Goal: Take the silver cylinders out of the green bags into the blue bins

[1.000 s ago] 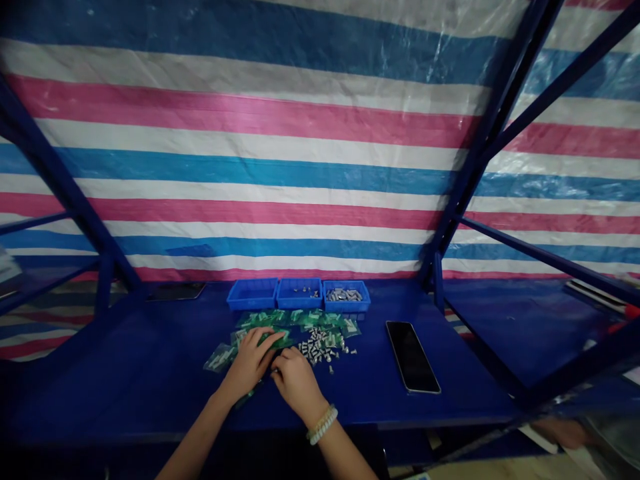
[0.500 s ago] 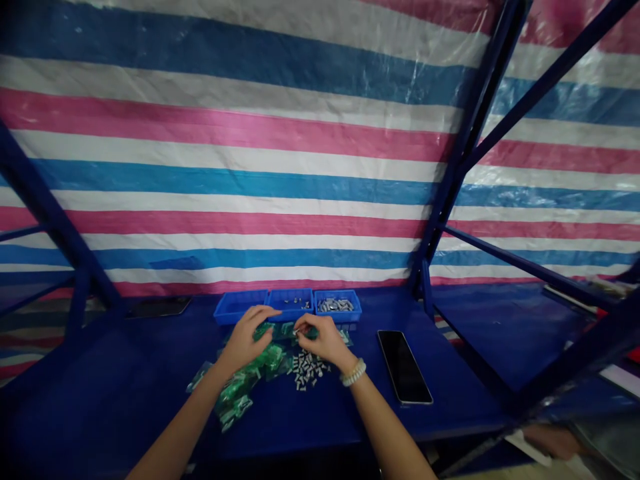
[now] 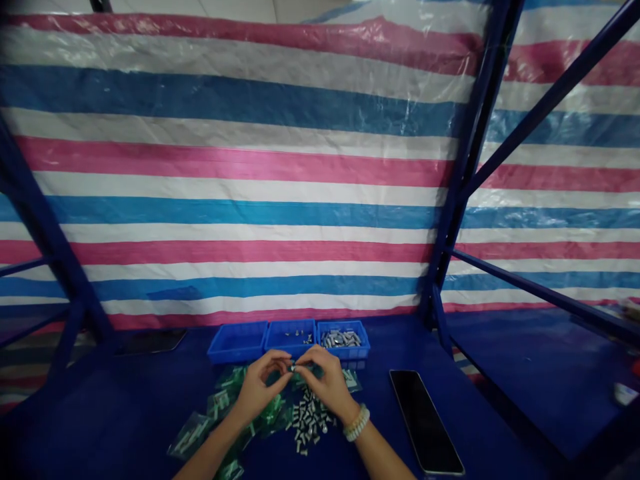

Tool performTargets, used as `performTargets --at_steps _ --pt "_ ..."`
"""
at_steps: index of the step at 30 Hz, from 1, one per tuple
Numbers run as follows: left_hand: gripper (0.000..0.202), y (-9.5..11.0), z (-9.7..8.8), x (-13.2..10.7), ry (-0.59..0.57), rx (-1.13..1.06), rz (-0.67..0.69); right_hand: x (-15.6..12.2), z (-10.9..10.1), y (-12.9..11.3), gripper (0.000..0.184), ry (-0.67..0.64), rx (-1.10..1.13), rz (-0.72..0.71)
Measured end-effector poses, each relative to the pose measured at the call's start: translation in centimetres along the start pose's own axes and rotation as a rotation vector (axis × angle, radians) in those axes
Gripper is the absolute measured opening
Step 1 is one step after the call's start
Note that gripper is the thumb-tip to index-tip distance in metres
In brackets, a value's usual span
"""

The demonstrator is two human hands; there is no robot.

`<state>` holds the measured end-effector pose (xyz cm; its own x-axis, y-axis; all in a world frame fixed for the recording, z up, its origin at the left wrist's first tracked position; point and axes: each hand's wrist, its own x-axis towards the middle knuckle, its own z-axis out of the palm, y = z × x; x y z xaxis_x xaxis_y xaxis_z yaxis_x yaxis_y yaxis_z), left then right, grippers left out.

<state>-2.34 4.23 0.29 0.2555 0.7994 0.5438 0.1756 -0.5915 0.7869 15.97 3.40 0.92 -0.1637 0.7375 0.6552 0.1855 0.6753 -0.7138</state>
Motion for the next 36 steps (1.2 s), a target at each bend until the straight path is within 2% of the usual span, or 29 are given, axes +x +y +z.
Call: performTargets --at_steps 6,10,14,18,22,25,26,27,30,32,34,36 --pt "0.007 0.6 0.8 -0.1 0.055 0.066 0.029 -0.6 0.8 0.2 0.022 0.025 0.02 0.119" --pt "0.005 1.1 0.8 -0.1 0.083 0.138 0.103 -1.0 1.3 0.4 0.031 -0.072 0.103 0.162" --pt "0.005 1.8 0.7 0.1 0.102 0.164 0.18 -1.2 1.3 0.5 0.027 -0.123 0.168 0.142" --pt "0.005 1.7 0.2 2.5 0.141 0.228 0.203 -1.0 0.8 1.1 0.02 -0.05 0.191 0.131" --pt "0.013 0.1 -0.9 6.2 0.185 0.355 0.141 -0.6 0.4 2.0 0.019 0.028 0.127 0.159" --pt "0.027 -0.7 -1.4 6.8 0.181 0.384 0.116 -0.5 0.2 2.7 0.018 0.056 0.05 0.162" --pt "0.028 -0.7 -1.4 6.3 0.13 0.386 0.111 -0.5 0.1 3.0 0.018 0.052 0.015 0.156" --pt "0.027 -0.6 -1.5 5.7 0.032 0.389 0.109 -0.5 0.0 3.2 0.017 0.043 -0.025 0.146" --pt "0.018 0.3 -1.3 3.2 -0.432 0.42 0.124 -0.5 -0.1 3.5 0.017 0.016 -0.128 0.108" --pt "0.016 0.9 -1.2 2.0 -0.661 0.465 0.141 -0.6 0.0 3.6 0.019 0.02 -0.153 0.09" --pt "0.02 1.3 -1.3 1.3 -0.739 0.524 0.14 -0.7 0.0 3.5 0.019 0.027 -0.158 0.082" --pt "0.026 1.3 -1.5 1.1 -0.759 0.578 0.122 -0.7 0.0 3.5 0.02 0.029 -0.164 0.081"
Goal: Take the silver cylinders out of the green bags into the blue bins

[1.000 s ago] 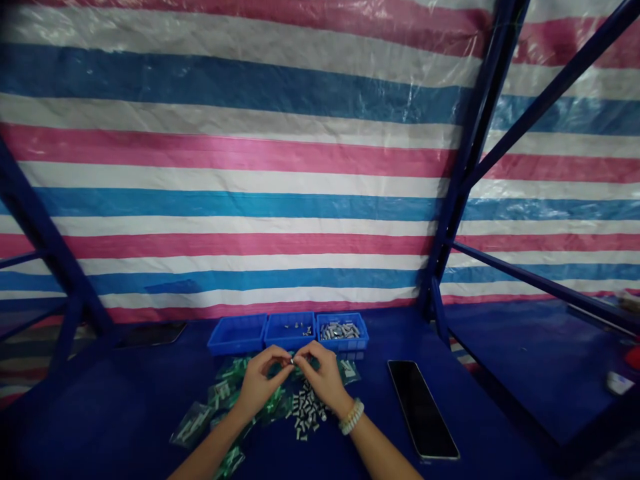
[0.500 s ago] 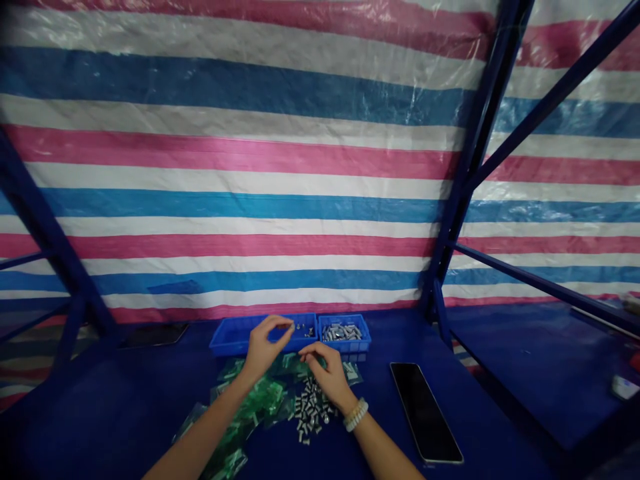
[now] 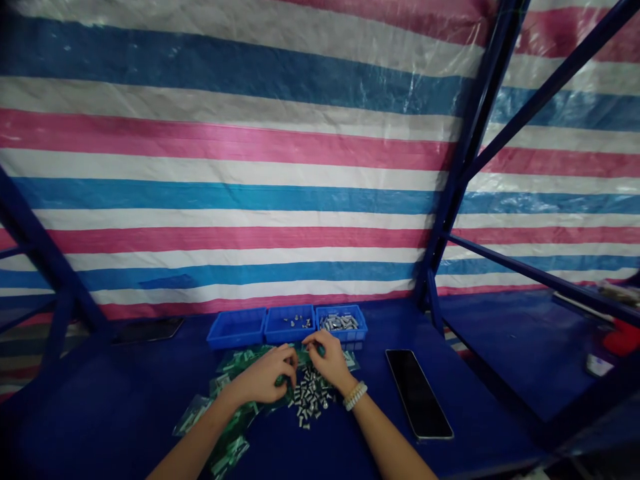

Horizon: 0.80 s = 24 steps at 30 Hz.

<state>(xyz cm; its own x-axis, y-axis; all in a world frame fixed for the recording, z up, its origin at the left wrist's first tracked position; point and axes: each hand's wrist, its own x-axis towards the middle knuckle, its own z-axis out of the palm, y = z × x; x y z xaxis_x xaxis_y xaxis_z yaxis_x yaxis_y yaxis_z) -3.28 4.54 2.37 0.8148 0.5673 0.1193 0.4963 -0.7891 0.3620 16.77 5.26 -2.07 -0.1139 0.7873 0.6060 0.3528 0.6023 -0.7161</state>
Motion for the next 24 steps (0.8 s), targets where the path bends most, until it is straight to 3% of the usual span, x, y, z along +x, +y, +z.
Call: performTargets --at_steps 7,14,18,24 --pt "0.027 -0.9 -0.1 -0.3 -0.053 0.053 -0.063 -0.2 0.1 -0.2 0.018 -0.009 -0.019 -0.023" --pt "0.005 0.2 -0.7 -0.6 -0.155 0.121 -0.121 -0.3 0.2 -0.7 0.019 -0.022 -0.023 -0.045" --pt "0.017 0.5 -0.4 -0.6 -0.175 0.119 -0.125 -0.3 0.2 -0.9 0.018 -0.017 -0.031 -0.059" --pt "0.01 0.0 0.4 -0.3 -0.14 0.048 -0.109 -0.2 0.1 -1.3 0.018 -0.036 -0.034 -0.051"
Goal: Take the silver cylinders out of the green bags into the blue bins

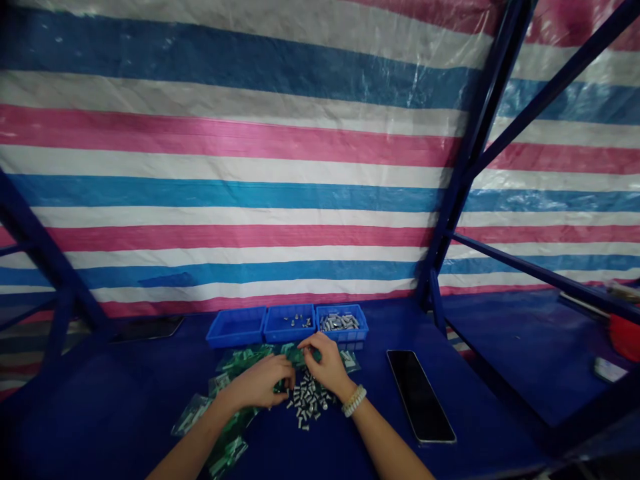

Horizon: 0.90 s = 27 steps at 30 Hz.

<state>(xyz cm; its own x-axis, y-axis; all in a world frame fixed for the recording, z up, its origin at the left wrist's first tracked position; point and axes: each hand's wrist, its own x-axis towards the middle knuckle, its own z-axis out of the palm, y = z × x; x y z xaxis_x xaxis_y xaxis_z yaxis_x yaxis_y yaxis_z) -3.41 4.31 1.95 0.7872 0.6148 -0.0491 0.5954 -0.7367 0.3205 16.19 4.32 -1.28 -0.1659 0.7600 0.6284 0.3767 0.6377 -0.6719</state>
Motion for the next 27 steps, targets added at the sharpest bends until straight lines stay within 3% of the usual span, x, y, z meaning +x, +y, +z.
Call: performTargets --at_steps 4,11,18,27 --pt "0.008 -0.6 -0.5 0.0 0.105 -0.134 -0.003 0.0 -0.1 -0.4 0.017 -0.015 0.017 -0.004" --pt "0.008 -1.3 -0.9 0.5 0.495 -0.612 -0.148 -0.6 1.0 -0.6 0.026 -0.129 0.129 -0.044" --pt "0.023 -1.5 -0.5 0.8 0.496 -0.846 -0.141 -0.3 1.2 -0.7 0.01 -0.075 0.111 -0.075" --pt "0.034 -0.9 -0.6 0.8 0.483 -0.988 -0.068 0.0 0.3 -1.5 0.011 -0.02 0.093 -0.14"
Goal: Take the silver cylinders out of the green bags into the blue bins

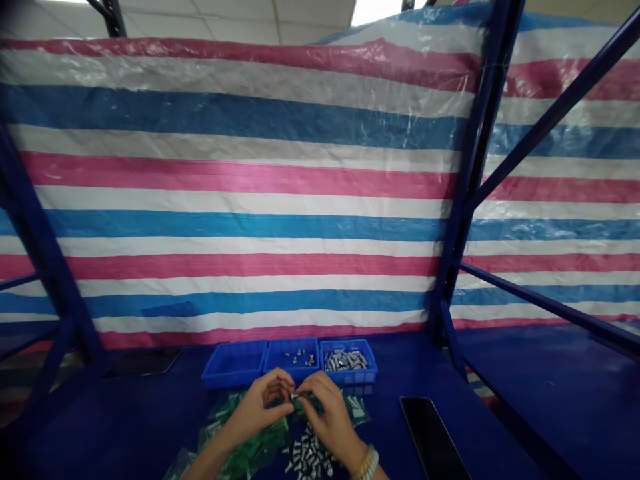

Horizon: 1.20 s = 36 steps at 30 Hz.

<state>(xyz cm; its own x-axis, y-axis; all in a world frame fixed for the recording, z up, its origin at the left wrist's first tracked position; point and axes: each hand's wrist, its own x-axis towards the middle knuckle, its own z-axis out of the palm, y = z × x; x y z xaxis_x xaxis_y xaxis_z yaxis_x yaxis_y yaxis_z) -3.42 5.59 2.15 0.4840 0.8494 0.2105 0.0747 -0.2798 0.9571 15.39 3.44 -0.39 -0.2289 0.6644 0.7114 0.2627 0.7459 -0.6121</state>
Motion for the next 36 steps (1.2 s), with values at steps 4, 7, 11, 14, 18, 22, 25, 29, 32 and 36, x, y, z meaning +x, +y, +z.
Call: performTargets --at_steps 4,7,11,14,18,22,25,29,32,36 --pt "0.028 -0.1 0.9 0.0 0.073 0.009 0.006 0.0 0.0 0.0 0.009 0.009 0.01 0.05" --pt "0.024 -0.4 1.7 -0.2 0.125 0.037 0.008 -0.2 0.1 0.0 0.015 -0.01 0.016 0.093" --pt "0.017 -0.6 2.0 -0.1 0.202 0.138 0.088 -0.4 0.5 0.0 0.024 -0.054 0.047 0.104" --pt "0.01 -0.3 1.2 1.4 0.268 0.318 0.202 -0.4 0.5 0.1 0.026 -0.057 0.052 0.104" --pt "0.017 0.6 -0.8 4.2 0.279 0.673 0.263 -0.3 0.3 0.4 0.025 -0.03 0.022 0.118" --pt "0.032 1.4 -1.5 3.7 -0.018 0.919 0.184 -0.3 0.3 0.7 0.025 -0.022 -0.003 0.126" --pt "0.019 1.5 -0.9 1.0 -0.322 0.935 0.106 -0.4 0.3 0.7 0.024 -0.01 -0.004 0.127" --pt "0.027 1.0 0.2 -1.6 -0.437 0.942 0.057 -0.4 0.2 0.7 0.023 0.004 -0.003 0.119" --pt "0.02 0.4 0.8 -1.9 -0.448 0.971 0.039 -0.5 0.2 0.8 0.023 0.02 -0.005 0.111" --pt "0.021 -0.3 1.4 -1.9 -0.396 0.963 0.092 -0.5 0.3 1.0 0.023 0.047 0.004 0.117"
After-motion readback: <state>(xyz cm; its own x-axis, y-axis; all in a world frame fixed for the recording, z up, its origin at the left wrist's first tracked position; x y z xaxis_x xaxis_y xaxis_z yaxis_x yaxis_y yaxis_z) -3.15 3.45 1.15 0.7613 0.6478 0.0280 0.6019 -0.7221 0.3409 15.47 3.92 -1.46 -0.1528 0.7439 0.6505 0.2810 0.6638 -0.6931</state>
